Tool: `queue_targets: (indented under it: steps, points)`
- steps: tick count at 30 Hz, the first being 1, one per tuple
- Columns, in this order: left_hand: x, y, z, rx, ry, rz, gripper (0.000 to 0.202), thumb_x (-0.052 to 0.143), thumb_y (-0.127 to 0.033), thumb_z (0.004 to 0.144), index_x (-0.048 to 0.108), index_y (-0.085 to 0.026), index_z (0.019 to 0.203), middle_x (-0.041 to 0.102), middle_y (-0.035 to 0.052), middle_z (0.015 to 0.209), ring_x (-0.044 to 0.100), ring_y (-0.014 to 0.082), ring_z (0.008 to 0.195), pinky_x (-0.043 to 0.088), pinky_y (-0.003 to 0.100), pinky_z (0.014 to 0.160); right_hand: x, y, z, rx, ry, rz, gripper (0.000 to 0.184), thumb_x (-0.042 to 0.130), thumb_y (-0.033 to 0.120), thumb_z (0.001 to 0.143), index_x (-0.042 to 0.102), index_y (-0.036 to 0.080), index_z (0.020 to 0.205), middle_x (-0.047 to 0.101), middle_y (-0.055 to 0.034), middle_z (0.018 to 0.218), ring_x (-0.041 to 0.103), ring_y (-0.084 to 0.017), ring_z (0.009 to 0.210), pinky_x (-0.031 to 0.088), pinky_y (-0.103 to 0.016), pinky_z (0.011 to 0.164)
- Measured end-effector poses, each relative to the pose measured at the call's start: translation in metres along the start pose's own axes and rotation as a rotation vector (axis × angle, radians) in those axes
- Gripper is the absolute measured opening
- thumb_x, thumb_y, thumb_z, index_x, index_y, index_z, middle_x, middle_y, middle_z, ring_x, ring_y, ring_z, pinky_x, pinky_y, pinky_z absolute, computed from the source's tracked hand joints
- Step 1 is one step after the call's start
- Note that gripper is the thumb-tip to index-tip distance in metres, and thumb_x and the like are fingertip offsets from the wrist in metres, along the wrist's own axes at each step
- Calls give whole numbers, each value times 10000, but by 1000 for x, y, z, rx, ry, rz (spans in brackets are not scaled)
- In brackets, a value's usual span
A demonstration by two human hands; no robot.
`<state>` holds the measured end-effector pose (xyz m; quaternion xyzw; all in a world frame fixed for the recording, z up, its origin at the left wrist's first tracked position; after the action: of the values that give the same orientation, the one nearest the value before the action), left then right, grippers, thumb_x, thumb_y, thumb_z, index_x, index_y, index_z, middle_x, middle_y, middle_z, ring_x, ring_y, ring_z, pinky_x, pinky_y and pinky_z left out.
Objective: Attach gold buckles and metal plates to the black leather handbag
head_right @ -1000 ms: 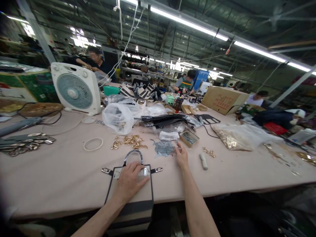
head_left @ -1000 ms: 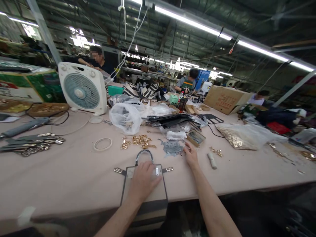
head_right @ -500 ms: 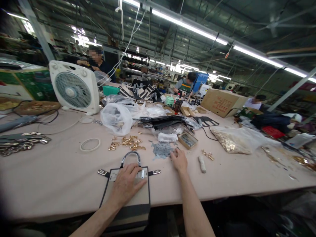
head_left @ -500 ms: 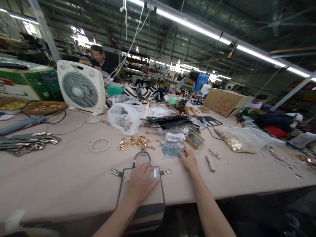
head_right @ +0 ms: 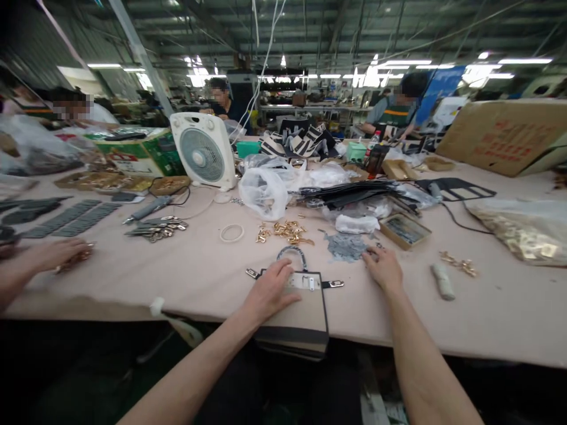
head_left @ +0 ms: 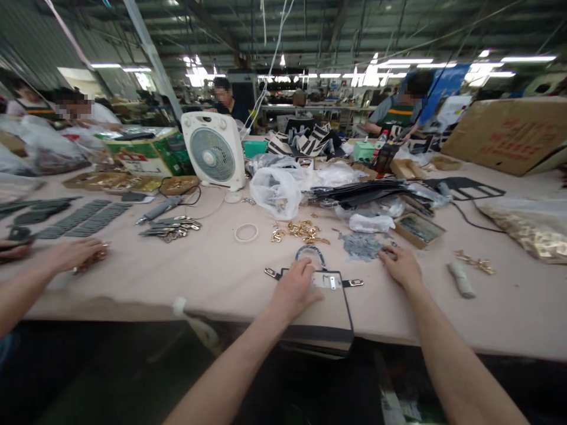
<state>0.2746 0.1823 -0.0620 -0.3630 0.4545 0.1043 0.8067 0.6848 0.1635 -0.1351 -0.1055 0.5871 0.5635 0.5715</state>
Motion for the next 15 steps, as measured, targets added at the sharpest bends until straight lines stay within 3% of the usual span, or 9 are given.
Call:
queue_targets:
  steps: [5,10,15]
  points:
    - [-5,12,-13,-24,-110,-116,481,933,-398,748,653,-224,1098,686,88,1222,616,292,1208,516,479,1069,6,-7,13,45,35,9,313,676,410,830,822,221,1033,757,-151,1024,662,-326,987,504,-454,907]
    - [0,18,-17,-38,-192,-225,485,951,-368,720,689,-232,1105,705,82,1231,630,277,1209,514,477,1088,9,-9,21,94,50,20,275,664,324,795,826,189,972,782,-157,955,693,-313,884,518,-445,847]
    - [0,17,-19,-23,-225,-199,445,926,-301,747,697,-242,1124,705,72,1256,629,274,1228,523,475,1097,-1,-8,9,85,-21,73,395,599,449,851,808,191,1064,781,-144,1084,703,-294,953,529,-415,886]
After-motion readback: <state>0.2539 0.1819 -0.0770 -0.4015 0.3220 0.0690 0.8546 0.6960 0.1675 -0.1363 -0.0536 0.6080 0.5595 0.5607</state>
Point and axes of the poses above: each hand's wrist, its own z-axis towards the middle knuckle, its own x-axis out of the palm, y = z × x, the point moved 5 cm from there along z, towards the middle knuckle
